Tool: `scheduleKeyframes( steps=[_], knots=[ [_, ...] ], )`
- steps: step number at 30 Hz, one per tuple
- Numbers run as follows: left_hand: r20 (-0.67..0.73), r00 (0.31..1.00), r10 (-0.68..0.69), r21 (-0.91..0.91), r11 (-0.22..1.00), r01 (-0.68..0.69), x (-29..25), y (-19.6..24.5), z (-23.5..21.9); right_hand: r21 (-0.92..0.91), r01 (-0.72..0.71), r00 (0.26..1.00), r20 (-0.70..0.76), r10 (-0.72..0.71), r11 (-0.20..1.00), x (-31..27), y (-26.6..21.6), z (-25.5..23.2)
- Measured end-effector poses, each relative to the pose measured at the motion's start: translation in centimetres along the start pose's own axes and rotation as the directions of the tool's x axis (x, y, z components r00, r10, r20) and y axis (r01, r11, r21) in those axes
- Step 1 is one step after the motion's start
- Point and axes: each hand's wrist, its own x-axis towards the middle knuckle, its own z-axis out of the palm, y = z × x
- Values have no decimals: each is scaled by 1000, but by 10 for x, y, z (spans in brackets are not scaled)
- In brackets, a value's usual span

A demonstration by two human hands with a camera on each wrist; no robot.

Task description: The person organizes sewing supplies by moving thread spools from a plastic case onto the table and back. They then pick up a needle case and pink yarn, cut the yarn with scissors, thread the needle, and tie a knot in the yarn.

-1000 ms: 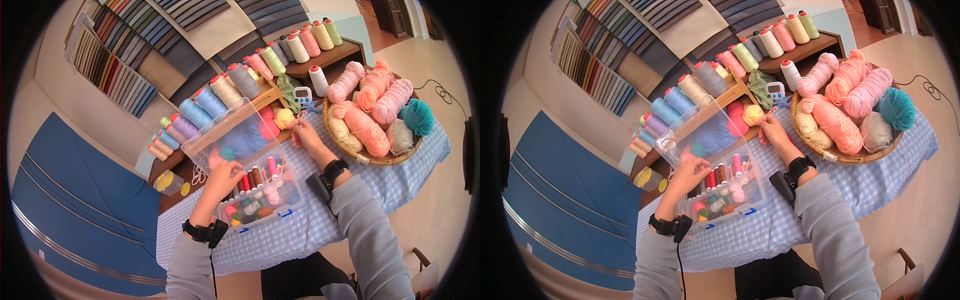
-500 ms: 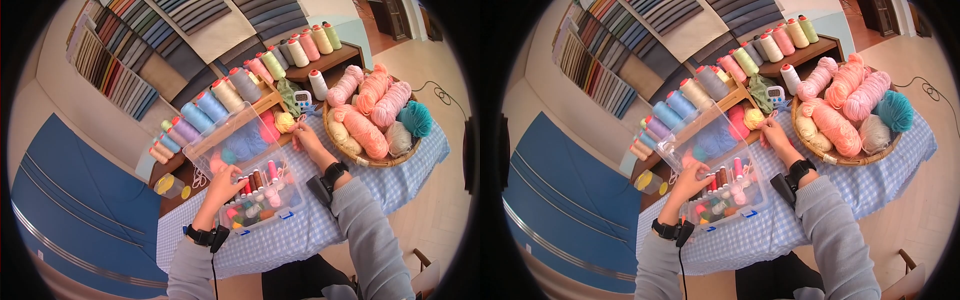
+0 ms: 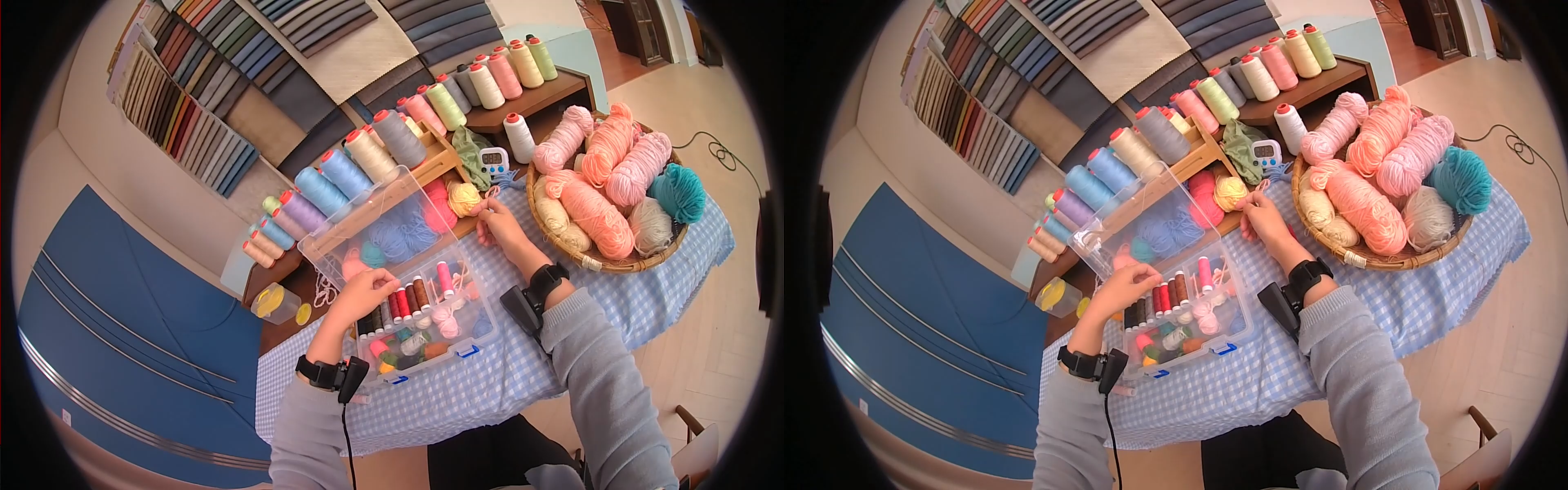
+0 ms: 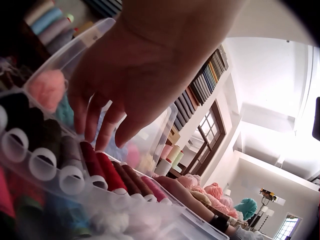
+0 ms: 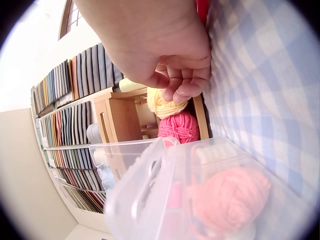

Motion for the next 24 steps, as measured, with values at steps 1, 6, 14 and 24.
scheduleKeyframes(
  steps=[1, 6, 14, 24],
  knots=[
    [43, 999, 6, -20, 1000, -5, 1, -2, -1, 1, 1, 1000, 1, -1, 1000, 0, 0, 0],
    [82, 997, 17, -59, 998, -12, -2, 4, -3, 23, 8, 1000, -26, -7, 1000, -1, -2, 2],
    [78, 997, 0, -121, 993, 9, -8, 5, -7, 17, 12, 1000, -27, -11, 1000, 0, -1, 2],
    [18, 998, -62, -302, 951, 65, -8, 12, -39, 22, 13, 1000, -28, -12, 1000, -1, -1, 2]
  ],
)
